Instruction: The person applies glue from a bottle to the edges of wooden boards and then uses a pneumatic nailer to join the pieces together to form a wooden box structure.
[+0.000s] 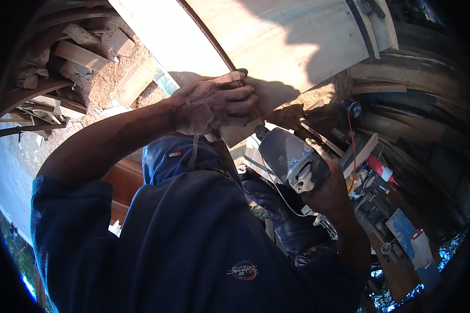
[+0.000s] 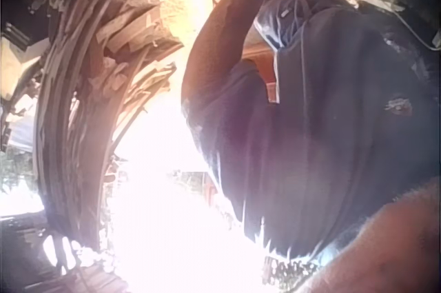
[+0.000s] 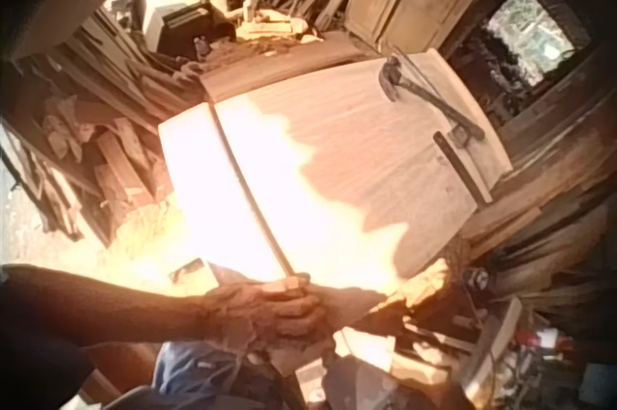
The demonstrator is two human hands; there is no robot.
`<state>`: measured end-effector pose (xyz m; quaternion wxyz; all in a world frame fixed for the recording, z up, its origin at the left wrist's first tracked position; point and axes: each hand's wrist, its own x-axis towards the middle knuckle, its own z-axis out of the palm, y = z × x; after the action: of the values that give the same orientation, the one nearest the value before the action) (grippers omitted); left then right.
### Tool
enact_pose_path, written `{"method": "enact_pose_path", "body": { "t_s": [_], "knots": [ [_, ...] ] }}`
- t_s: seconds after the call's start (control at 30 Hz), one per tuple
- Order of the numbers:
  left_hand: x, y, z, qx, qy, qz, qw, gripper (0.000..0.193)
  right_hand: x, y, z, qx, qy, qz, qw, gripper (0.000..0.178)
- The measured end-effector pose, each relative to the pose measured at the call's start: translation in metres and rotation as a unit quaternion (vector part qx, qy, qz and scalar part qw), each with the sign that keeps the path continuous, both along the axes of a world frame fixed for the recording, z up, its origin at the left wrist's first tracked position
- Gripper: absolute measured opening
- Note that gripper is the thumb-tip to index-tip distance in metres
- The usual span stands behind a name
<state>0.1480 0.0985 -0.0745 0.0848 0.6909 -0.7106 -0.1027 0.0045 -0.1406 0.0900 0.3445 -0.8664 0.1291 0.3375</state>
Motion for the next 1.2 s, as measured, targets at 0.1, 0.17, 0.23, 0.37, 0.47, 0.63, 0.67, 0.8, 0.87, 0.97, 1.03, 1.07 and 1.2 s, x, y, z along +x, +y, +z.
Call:
{"method": "enact_pose_path", "body": {
  "t_s": [0.1,0.17,0.23,0.37,0.47,0.63,0.67,0.8,0.87,0.97,1.03,1.07,1.2],
  "knots": [
    [0.003,-0.001,0.008,0.028,0.002,-0.014,0.999,0.085,-0.001,0.001,0.001,0.019,0.008,-0.02,1.0,0.054],
    [0.001,0.0,0.002,0.021,-0.007,-0.01,1.0,0.086,-0.004,0.001,0.0,0.019,0.008,-0.024,1.0,0.054],
    [0.0,0.001,0.002,0.016,-0.016,-0.008,1.0,0.086,-0.005,0.001,-0.001,0.02,0.008,-0.028,0.999,0.054],
    [0.001,0.0,0.002,0.021,-0.009,-0.013,1.0,0.086,-0.004,0.004,0.001,0.015,0.02,-0.039,0.999,0.052],
    [0.003,-0.001,0.004,0.022,-0.001,-0.016,1.0,0.086,-0.007,0.004,0.002,0.016,0.014,-0.043,0.999,0.051],
    [-0.004,0.003,-0.009,0.016,0.035,0.018,0.999,0.085,-0.002,0.002,-0.001,0.051,-0.016,-0.036,0.998,0.023],
    [-0.002,0.0,-0.003,0.031,0.03,-0.001,0.999,0.084,-0.005,0.001,-0.003,0.039,-0.028,-0.022,0.999,0.025],
    [0.002,0.0,0.001,0.018,0.103,-0.001,0.995,0.084,-0.006,0.007,0.002,0.009,-0.028,-0.028,0.999,0.031],
    [0.003,0.005,0.005,0.013,0.067,0.002,0.998,0.083,-0.012,0.01,0.004,-0.002,-0.037,0.003,0.999,0.052],
    [0.004,0.003,0.01,0.007,0.048,-0.005,0.999,0.078,-0.017,0.013,0.009,0.028,-0.023,0.02,0.999,0.072],
    [0.006,0.002,0.009,-0.004,0.061,-0.012,0.998,0.075,-0.019,0.018,0.007,0.087,0.014,-0.005,0.996,0.071],
    [0.006,0.001,0.008,-0.017,0.047,-0.014,0.999,0.071,-0.021,0.02,0.005,0.086,0.015,-0.008,0.996,0.071],
    [0.001,0.003,0.01,0.009,0.044,0.008,0.999,0.067,-0.019,0.021,-0.003,0.076,-0.005,0.023,0.997,0.074]
  ]
}}
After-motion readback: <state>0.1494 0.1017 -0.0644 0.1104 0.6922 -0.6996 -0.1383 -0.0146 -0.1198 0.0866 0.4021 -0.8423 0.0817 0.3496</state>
